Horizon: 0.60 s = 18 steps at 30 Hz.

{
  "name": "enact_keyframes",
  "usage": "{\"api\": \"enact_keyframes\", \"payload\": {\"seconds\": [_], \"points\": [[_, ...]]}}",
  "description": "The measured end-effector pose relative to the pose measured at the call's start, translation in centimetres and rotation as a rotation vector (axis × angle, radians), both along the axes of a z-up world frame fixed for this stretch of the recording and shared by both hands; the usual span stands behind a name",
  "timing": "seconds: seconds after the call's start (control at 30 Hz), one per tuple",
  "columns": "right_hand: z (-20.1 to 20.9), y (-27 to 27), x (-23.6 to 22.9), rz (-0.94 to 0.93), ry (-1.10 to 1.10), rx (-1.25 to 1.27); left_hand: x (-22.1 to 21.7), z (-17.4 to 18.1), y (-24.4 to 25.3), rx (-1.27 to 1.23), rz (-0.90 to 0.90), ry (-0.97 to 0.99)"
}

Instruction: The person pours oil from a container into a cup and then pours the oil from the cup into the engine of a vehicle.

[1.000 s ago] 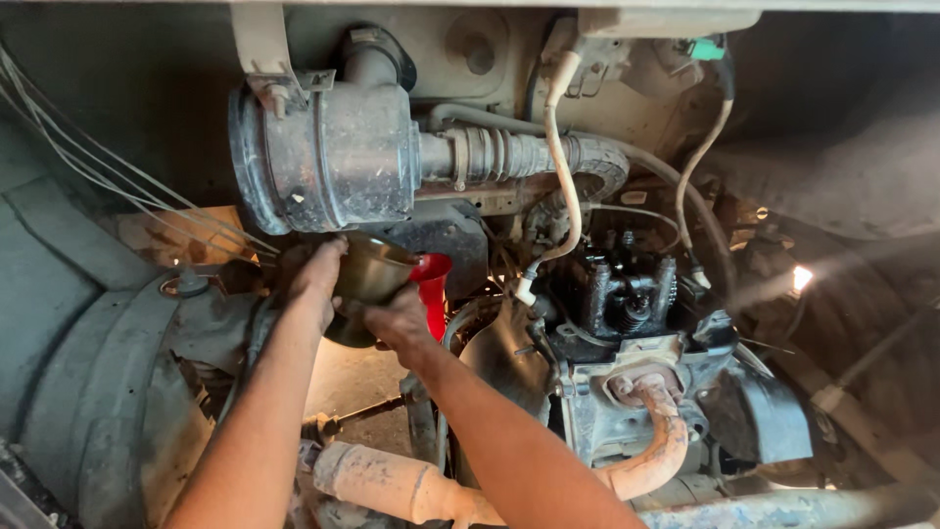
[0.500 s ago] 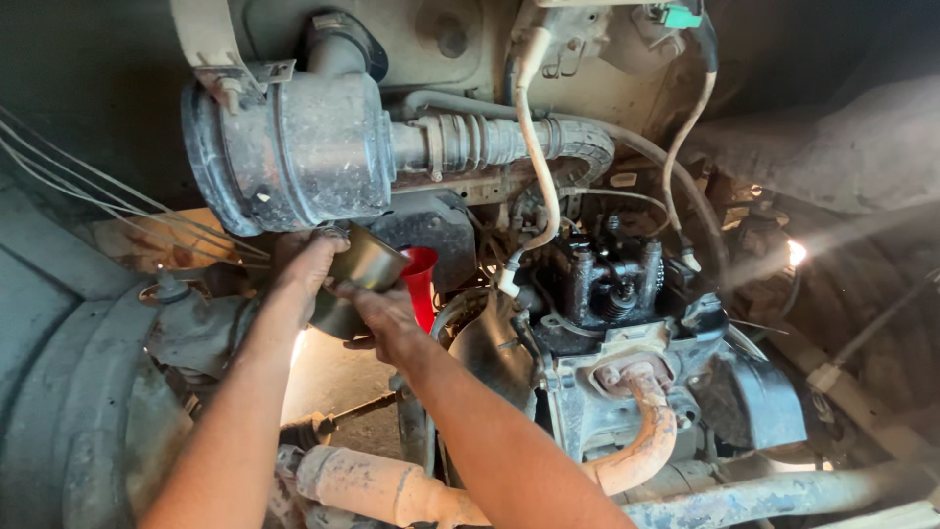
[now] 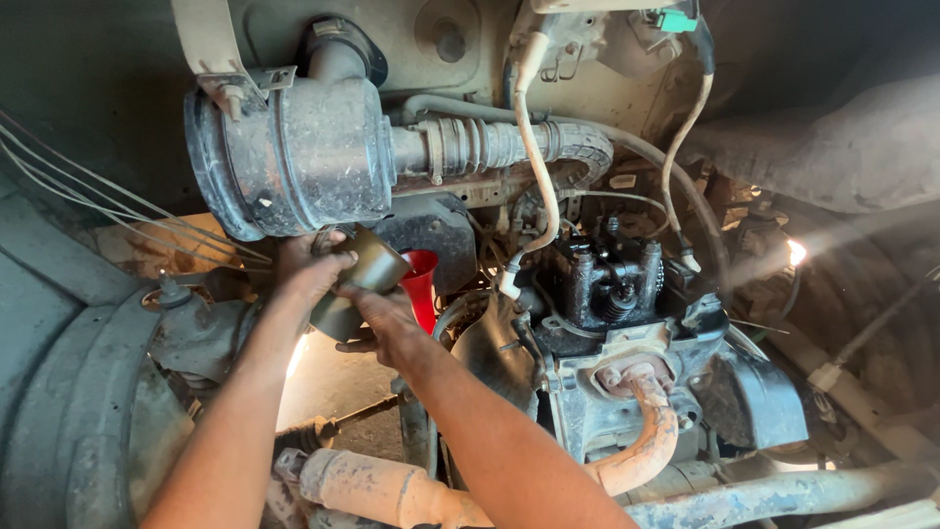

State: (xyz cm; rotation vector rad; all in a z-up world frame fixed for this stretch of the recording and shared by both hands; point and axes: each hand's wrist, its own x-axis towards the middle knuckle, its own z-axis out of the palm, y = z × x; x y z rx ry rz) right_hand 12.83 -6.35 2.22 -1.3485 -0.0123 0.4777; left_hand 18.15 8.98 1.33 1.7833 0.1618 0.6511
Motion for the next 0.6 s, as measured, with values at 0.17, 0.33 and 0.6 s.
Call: {"api": "enact_keyframes", "payload": {"seconds": [0.17, 0.33, 0.6], "points": [[-0.4, -0.5, 0.2, 0.054, -0.031, 0.01, 0.2, -0.8, 0.5, 0.006, -0.001, 0.012], [-1.3, -0.6, 0.8, 0.081, 0.011, 0.041, -1.5, 0.1, -0.5, 0.095, 0.06, -0.001], [-1.4, -1.9, 0.2, 0.104, 0.005, -0.005, -3.6, -0.2, -2.6, 0.054, -0.005, -0.125]]}}
